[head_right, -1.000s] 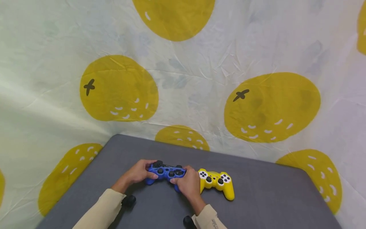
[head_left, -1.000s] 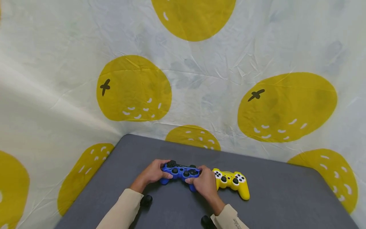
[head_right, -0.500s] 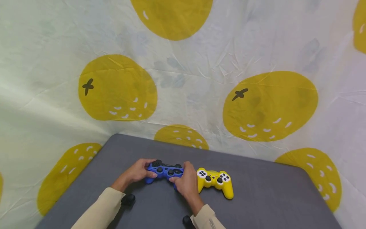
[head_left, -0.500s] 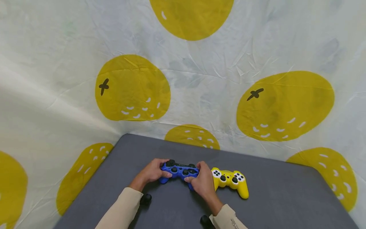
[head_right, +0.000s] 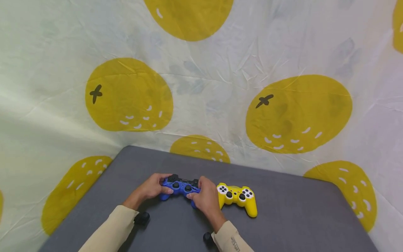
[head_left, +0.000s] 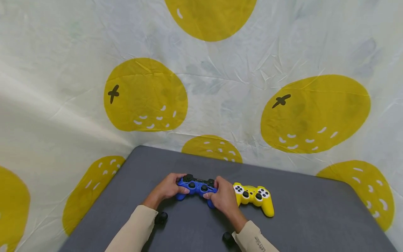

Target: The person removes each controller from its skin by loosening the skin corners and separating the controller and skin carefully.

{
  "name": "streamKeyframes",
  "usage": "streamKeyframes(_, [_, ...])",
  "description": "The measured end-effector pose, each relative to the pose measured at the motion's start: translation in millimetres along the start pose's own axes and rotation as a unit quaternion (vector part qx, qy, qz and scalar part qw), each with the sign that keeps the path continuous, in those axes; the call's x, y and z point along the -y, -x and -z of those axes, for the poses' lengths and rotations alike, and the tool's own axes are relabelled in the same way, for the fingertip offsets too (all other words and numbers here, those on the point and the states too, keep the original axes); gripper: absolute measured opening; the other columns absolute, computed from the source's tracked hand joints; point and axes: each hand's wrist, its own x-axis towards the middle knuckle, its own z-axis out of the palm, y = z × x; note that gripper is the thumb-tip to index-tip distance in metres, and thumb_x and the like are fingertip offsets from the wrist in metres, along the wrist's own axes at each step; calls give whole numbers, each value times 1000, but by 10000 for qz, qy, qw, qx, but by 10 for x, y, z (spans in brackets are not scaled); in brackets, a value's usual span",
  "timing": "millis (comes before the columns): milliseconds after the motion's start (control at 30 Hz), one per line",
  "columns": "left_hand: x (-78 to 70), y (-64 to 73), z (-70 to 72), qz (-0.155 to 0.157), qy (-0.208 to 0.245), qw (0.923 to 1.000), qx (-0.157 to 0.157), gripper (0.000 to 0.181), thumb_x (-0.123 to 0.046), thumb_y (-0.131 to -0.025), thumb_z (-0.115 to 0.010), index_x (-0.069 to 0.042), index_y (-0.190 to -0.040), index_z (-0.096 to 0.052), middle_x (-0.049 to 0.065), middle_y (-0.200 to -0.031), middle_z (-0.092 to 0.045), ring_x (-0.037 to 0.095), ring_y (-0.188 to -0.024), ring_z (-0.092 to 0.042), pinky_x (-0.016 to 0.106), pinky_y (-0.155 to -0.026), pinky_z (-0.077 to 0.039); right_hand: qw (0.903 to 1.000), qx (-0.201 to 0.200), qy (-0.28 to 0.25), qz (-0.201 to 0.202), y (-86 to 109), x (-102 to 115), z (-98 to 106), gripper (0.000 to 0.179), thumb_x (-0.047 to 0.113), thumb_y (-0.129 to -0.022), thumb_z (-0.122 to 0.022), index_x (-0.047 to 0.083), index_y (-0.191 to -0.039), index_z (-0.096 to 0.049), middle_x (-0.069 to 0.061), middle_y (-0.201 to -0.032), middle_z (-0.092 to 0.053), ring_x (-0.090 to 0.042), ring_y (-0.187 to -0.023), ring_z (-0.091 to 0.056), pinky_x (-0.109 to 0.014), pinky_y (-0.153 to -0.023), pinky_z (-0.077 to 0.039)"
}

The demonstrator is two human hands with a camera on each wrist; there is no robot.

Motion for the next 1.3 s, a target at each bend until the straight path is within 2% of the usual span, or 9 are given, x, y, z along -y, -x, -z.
streamKeyframes(200, [1, -3, 4, 18, -85, 10000, 21, 67, -17, -84, -88, -1, -143, -61, 15, -131, -72, 22, -107, -65, 51, -110, -48, 9968, -31, 522, 611, 30, 12, -24, 48, 30, -75, -94, 15, -72, -48, 4, -65, -35, -15, -61, -40, -27, -60, -29])
streamKeyframes(367, [-16, 4, 7, 90, -90, 9999, 20, 65, -18, -86, -86, -2, -144, -61, 14, -129, -73, 20, -104, -66, 50, -109, -49, 9895, 17, 1042, 999, 9, 47, 23, 39, 29, -75, -94, 15, -79, -57, 1, -77, -48, -17, -75, -45, -32, -69, -39])
streamKeyframes(500, [-21, 2, 3, 111, -47, 9999, -14, 64, -17, -86, -87, -3, -143, -62, 13, -128, -73, 19, -101, -65, 49, -107, -51, 9921, 484, 455, 1062, -75, 116, 108, 19, 18, -83, -86, 8, -94, -74, -4, -94, -64, -20, -92, -53, -42, -84, -48])
streamKeyframes(600, [-26, -7, -2, 147, -27, 9999, -36, 65, -17, -85, -87, -4, -143, -62, 12, -127, -73, 18, -100, -64, 46, -105, -51, 9923, 950, -157, 785, -164, 185, 160, 5, 10, -92, -76, 7, -93, -80, -4, -92, -71, -21, -92, -56, -41, -83, -48])
streamKeyframes(700, [-28, -4, -1, 156, -26, 9999, -69, 65, -17, -84, -87, -4, -143, -62, 13, -126, -74, 18, -99, -64, 46, -103, -52, 9909, 1259, -326, 340, -244, 254, 179, 18, 11, -95, -71, 8, -79, -78, -2, -79, -70, -22, -91, -54, -37, -80, -44])
streamKeyframes(800, [-28, 7, -8, 202, 3, 9998, -83, 65, -16, -84, -87, -4, -143, -62, 13, -126, -74, 19, -100, -64, 47, -105, -51, 9855, 1581, -526, -313, -305, 317, 174, 36, 10, -95, -68, 10, -60, -62, 3, -61, -52, -20, -74, -47, -31, -69, -38])
streamKeyframes(900, [-43, 9, -13, 202, 3, 9998, -81, 65, -16, -85, -87, -4, -143, -62, 13, -127, -73, 20, -102, -64, 50, -107, -50, 9782, 1807, -744, -701, -349, 352, 169, 48, 7, -93, -63, 15, -51, -43, 6, -54, -32, -17, -59, -35, -29, -62, -30])
streamKeyframes(1033, [-51, 5, -23, 245, -15, 9997, -82, 65, -17, -85, -87, -5, -143, -62, 13, -130, -72, 22, -105, -64, 50, -109, -49, 9751, 1860, -843, -862, -367, 366, 155, 51, 5, -95, -59, 16, -50, -37, 6, -53, -28, -15, -57, -30, -28, -59, -27])
streamKeyframes(1300, [-72, 9, -22, 276, -153, 9994, -123, 64, -17, -85, -87, -6, -143, -63, 14, -134, -70, 25, -115, -64, 53, -114, -46, 9626, 1921, -1657, -953, -357, 356, 173, 56, 3, -99, -57, 16, -50, -35, 7, -53, -24, -11, -51, -20, -27, -55, -22])
